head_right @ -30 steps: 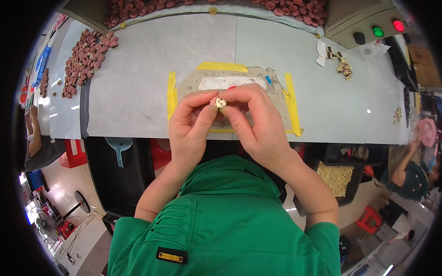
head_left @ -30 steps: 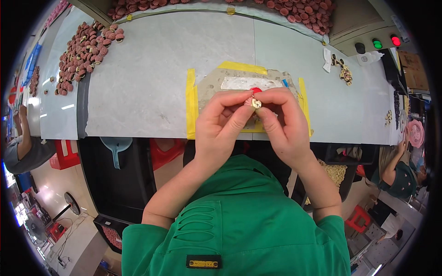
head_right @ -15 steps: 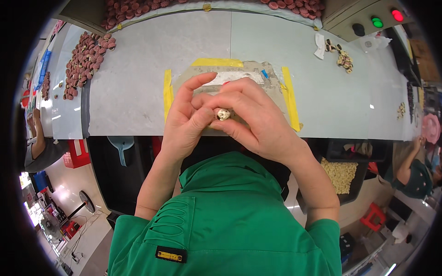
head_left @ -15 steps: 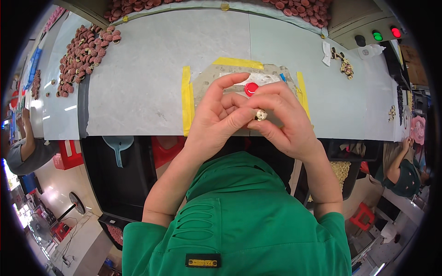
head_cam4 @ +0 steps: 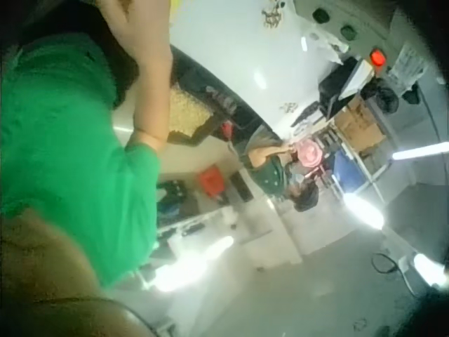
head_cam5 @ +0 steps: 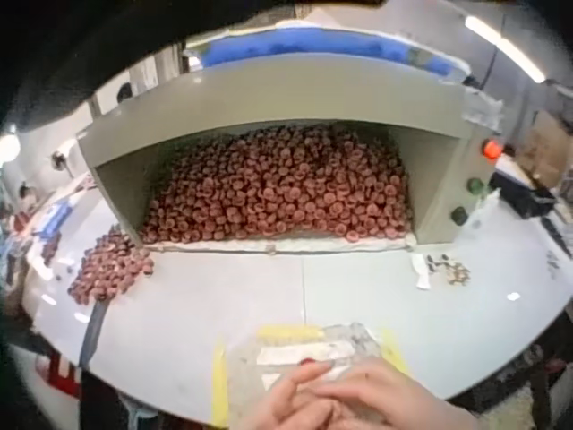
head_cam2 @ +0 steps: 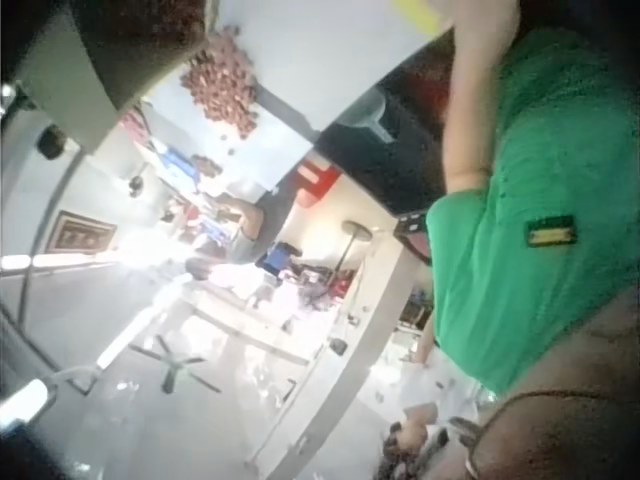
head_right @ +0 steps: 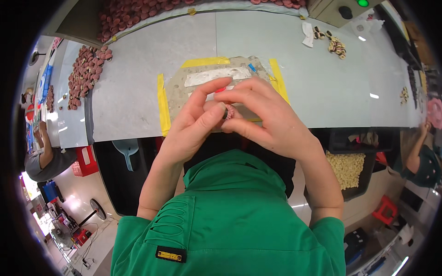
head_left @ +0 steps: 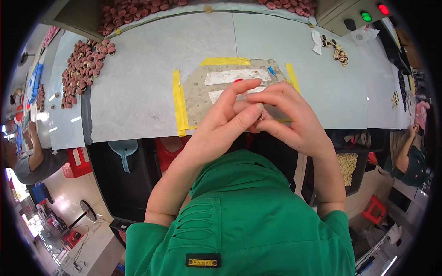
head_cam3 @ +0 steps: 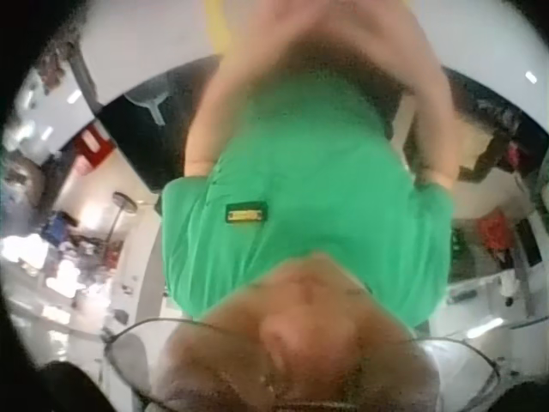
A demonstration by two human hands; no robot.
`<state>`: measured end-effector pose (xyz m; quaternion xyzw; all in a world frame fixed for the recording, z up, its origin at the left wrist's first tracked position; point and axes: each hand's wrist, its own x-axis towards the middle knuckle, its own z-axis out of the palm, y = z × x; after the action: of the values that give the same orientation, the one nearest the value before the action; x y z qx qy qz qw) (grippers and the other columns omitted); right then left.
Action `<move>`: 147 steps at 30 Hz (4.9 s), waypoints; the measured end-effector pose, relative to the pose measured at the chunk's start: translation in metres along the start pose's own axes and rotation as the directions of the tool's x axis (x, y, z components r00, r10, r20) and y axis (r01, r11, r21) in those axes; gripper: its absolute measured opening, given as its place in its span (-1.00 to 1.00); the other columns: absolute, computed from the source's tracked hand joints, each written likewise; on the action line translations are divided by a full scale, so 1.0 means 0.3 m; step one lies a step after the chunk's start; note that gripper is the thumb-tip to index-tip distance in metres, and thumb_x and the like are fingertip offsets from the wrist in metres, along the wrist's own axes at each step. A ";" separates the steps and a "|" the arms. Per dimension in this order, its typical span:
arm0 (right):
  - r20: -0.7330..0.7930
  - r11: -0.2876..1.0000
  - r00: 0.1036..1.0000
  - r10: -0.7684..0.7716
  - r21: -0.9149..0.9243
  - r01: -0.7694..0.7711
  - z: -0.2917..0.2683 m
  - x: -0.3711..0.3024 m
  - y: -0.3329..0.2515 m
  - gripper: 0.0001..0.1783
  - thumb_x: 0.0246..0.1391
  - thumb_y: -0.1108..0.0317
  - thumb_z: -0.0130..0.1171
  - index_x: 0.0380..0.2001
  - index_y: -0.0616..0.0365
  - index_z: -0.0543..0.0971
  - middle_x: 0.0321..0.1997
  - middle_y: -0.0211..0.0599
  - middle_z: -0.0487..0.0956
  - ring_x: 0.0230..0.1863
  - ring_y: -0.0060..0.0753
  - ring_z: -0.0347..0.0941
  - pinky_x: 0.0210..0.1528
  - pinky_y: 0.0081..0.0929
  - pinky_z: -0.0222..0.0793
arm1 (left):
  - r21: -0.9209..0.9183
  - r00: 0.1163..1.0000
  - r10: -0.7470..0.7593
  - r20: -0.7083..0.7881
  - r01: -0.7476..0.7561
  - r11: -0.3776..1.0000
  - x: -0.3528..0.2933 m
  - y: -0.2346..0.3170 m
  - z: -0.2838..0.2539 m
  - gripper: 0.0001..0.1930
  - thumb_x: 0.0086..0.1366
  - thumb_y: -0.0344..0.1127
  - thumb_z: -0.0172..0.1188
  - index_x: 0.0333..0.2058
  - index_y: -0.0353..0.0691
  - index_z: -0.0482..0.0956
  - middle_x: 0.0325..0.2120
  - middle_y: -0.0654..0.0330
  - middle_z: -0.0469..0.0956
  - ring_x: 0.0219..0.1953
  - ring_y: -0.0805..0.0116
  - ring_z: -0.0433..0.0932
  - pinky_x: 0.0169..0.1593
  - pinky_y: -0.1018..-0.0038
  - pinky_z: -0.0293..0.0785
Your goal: The person assembles toy figurine parts by taking face pieces and pink hair pieces, dipping the components in glue from a cap, refilling glue from a squeeze bottle, and pressing the pieces together by hand.
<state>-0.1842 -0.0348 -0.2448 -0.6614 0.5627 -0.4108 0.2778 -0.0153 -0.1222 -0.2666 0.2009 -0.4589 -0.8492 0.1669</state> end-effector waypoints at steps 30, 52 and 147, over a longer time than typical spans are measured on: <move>0.022 0.928 0.986 0.164 0.335 -0.162 0.000 -0.082 0.031 -0.77 0.11 0.53 -0.08 -0.16 0.25 0.47 -0.10 -0.22 0.46 -0.06 -0.28 0.37 0.06 -0.41 0.26 | -0.026 0.998 -0.061 0.030 0.062 0.998 0.024 -0.039 0.049 -0.55 0.41 -0.27 -0.01 0.19 -0.26 0.16 -0.26 0.19 0.54 -0.20 0.50 0.52 -0.09 0.56 0.42; -0.485 0.769 0.849 0.209 -0.455 -0.449 -0.377 -0.108 0.272 -0.83 0.07 0.47 0.13 -0.23 0.22 0.51 -0.32 -0.14 0.46 -0.32 -0.16 0.44 -0.27 -0.37 0.39 | 0.948 0.763 0.592 0.262 -0.089 -0.304 0.271 0.300 -0.377 -0.73 0.16 -0.40 0.20 -0.13 -0.18 0.55 -0.13 0.10 0.53 -0.08 0.10 0.47 0.00 0.28 0.36; 0.077 0.973 0.981 -0.177 -0.134 0.186 0.021 0.059 -0.013 -0.69 -0.07 0.31 0.30 -0.21 0.13 0.54 -0.20 -0.29 0.47 -0.18 -0.19 0.39 -0.11 -0.35 0.34 | 0.014 0.994 -0.081 0.068 0.080 0.997 -0.011 0.055 -0.044 -0.40 0.32 -0.21 0.12 0.25 -0.24 0.13 -0.27 0.24 0.47 -0.21 0.55 0.45 -0.10 0.59 0.39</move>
<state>-0.1764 -0.0517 -0.2406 -0.7409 0.5183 -0.3721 0.2097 -0.0041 -0.1388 -0.2585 0.1908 -0.4608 -0.8591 0.1154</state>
